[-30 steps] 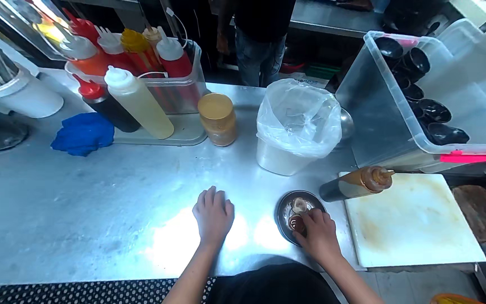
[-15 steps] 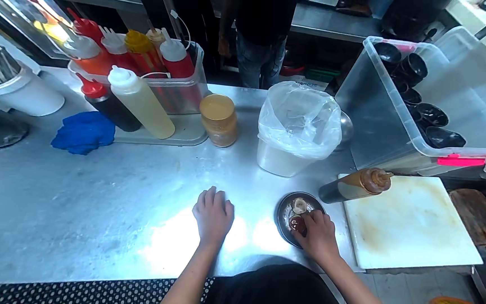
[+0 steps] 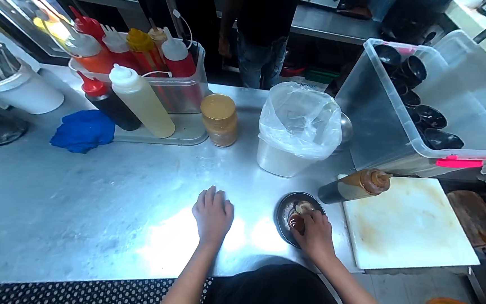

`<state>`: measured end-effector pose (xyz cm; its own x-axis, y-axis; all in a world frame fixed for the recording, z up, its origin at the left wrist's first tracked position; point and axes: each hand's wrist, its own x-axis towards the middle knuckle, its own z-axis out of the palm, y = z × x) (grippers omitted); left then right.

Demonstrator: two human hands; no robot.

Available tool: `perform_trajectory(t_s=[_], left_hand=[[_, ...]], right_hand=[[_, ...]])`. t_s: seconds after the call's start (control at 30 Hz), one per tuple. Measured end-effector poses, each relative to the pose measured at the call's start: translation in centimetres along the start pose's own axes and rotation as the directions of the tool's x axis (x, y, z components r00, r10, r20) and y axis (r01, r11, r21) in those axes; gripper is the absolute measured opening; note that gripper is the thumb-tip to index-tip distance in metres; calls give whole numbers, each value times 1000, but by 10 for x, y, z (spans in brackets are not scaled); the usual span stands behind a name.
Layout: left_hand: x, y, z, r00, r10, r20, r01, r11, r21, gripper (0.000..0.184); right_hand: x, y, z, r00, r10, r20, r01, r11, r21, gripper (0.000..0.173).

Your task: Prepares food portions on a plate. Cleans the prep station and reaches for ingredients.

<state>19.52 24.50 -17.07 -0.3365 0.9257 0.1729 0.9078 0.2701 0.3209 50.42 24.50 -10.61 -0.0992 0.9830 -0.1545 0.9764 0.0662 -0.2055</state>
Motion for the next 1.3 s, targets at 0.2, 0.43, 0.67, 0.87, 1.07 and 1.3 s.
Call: perform_trajectory(t_s=[0.2,0.43,0.67,0.87,1.07,1.3], left_hand=[[-1,-1,1,1000,-5,-12,5,1000,-1,45],[-1,-2,4,1000,-3,-13,3,1000,1,46],[-1,-2,4,1000,-6,-14,6,1000,4,45],[-1,-2,4,1000,-2,-21,2,1000,0,46],[-1,-2,4,1000,3,-14,-3,1000,2,46],[-1,-3,6,1000,4,-19,-4,1000,-4,46]], right_hand=[[0,-6,-5,999,38,-9,-38,997,65,51],[-9,2,-2,998,-49,26,45,990,130,24],[-6,-1,3,999,14,-30,-16,998,-60,51],[-6,-5,8,992,-14,-125,12,1000,-11,48],[-7,-5,9,958,-149,-244,132,988,-86,28],[-13,16,-4,965,-259,38,258,966,27,30]])
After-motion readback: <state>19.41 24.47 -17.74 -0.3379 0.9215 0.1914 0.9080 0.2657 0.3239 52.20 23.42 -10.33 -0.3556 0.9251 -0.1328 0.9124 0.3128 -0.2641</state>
